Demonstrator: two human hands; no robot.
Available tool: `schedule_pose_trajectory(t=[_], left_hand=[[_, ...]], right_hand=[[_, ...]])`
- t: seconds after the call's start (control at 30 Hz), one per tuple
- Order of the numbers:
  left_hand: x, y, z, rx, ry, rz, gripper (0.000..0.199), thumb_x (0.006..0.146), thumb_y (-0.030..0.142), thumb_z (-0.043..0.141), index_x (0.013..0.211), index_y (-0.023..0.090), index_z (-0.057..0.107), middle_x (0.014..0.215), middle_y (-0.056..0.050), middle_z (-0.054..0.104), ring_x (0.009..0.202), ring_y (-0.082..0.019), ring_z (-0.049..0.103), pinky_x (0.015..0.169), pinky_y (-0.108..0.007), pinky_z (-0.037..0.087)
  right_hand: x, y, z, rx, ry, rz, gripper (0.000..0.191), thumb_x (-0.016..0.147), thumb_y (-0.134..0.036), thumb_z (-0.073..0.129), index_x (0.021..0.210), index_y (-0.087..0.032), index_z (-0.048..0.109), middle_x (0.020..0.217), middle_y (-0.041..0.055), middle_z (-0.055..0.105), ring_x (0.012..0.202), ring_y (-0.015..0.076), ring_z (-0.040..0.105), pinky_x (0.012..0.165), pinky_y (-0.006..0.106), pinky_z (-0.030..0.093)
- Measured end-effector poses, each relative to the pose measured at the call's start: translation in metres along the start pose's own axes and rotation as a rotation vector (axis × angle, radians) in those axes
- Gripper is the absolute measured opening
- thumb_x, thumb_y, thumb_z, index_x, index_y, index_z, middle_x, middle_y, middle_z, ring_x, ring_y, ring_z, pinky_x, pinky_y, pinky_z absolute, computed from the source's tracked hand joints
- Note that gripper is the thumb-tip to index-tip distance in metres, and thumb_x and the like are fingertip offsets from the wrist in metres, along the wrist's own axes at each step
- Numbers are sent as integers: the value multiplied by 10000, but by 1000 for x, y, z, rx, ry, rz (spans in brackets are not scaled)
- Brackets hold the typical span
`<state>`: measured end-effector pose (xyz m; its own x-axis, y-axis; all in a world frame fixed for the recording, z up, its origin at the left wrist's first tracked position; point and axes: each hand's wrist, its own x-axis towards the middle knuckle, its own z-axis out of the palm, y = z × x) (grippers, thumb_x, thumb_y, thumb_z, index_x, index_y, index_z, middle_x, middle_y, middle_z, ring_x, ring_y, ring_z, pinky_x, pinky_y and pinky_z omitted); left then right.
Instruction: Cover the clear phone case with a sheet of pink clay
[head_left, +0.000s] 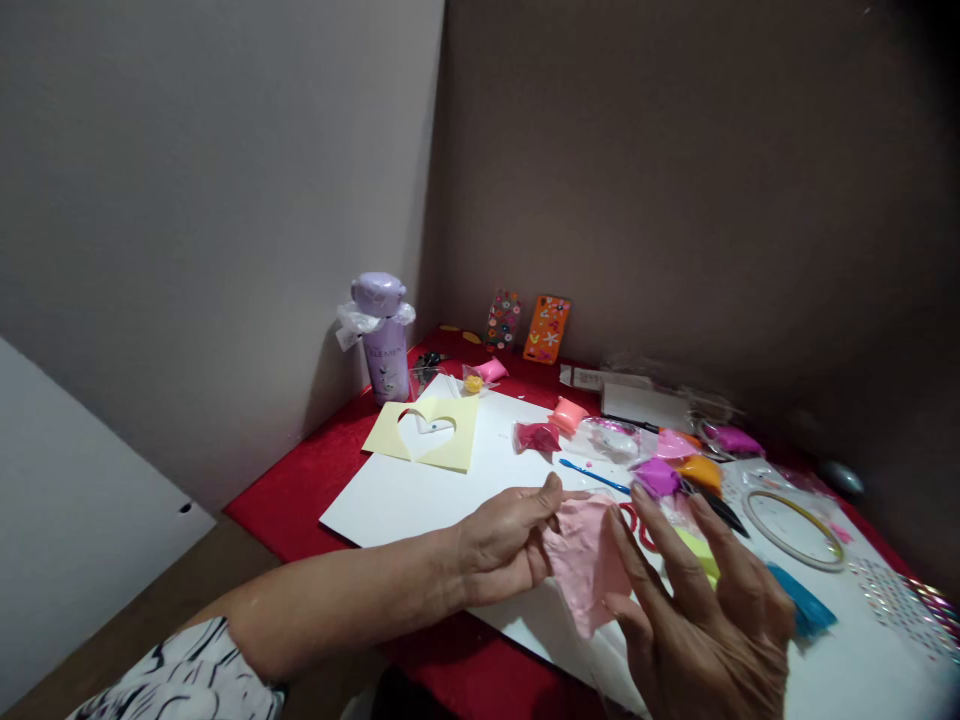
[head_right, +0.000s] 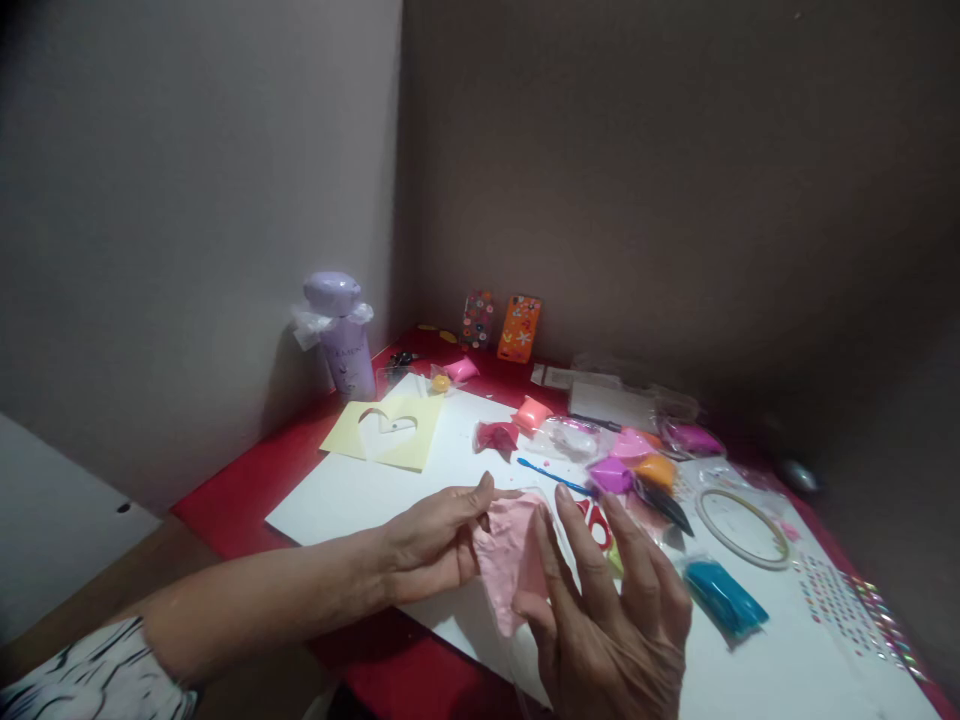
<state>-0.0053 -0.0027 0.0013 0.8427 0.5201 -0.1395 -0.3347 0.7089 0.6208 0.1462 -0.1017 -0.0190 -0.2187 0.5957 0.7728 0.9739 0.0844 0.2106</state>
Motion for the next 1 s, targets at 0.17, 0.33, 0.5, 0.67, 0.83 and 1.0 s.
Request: schedule_pose_trajectory(t=[0.17, 0.33, 0.5, 0.67, 0.83, 1.0], left_hand=[[0, 1, 0, -2, 29, 7, 407, 928, 367, 431, 1004, 38, 659, 908, -159, 665, 812, -169, 629, 887, -331, 415], [-1, 0, 1, -3, 27, 14, 367, 882, 387, 528, 912, 51, 672, 867, -137, 662, 771, -152, 616, 865, -311, 412], [-4, 0, 3, 30, -9, -9, 400, 903, 401, 479, 991, 58, 662, 898, -143, 657, 787, -158, 623, 830, -309, 434], [-5, 0, 5, 31, -21, -22, 406, 937, 359, 405, 1015, 54, 662, 896, -146, 661, 770, -147, 626, 818, -295, 441], [-4, -1, 5, 34, -53, -14, 441, 952, 356, 354, 1077, 53, 650, 907, -151, 666, 809, -156, 631, 826, -289, 444], [-4, -1, 4, 46, -36, -16, 441, 954, 350, 349, 1099, 55, 643, 915, -157, 661, 769, -144, 620, 787, -281, 447]], right_hand=[[0, 9, -1, 164, 2, 7, 466, 895, -392, 385, 1320, -229, 485, 1361, 117, 490, 1297, 389, 371, 952, 530, 345], [4, 4, 1, 124, 66, -17, 465, 888, -493, 395, 1280, -282, 528, 1343, 90, 514, 1265, 370, 419, 952, 498, 344], [10, -9, 3, 72, 111, 124, 420, 915, -475, 350, 1187, -279, 603, 1293, 65, 564, 1269, 339, 430, 989, 501, 331], [11, -11, -1, -47, 122, 68, 418, 916, -451, 374, 1208, -249, 594, 1282, 65, 569, 1289, 326, 407, 1011, 486, 341], [13, -15, -5, 4, 93, 163, 413, 931, -440, 340, 1189, -253, 602, 1288, 44, 566, 1301, 313, 395, 1025, 498, 324], [12, -15, -5, 23, 93, 186, 408, 938, -414, 327, 1187, -242, 601, 1262, 47, 587, 1295, 312, 404, 1012, 500, 333]])
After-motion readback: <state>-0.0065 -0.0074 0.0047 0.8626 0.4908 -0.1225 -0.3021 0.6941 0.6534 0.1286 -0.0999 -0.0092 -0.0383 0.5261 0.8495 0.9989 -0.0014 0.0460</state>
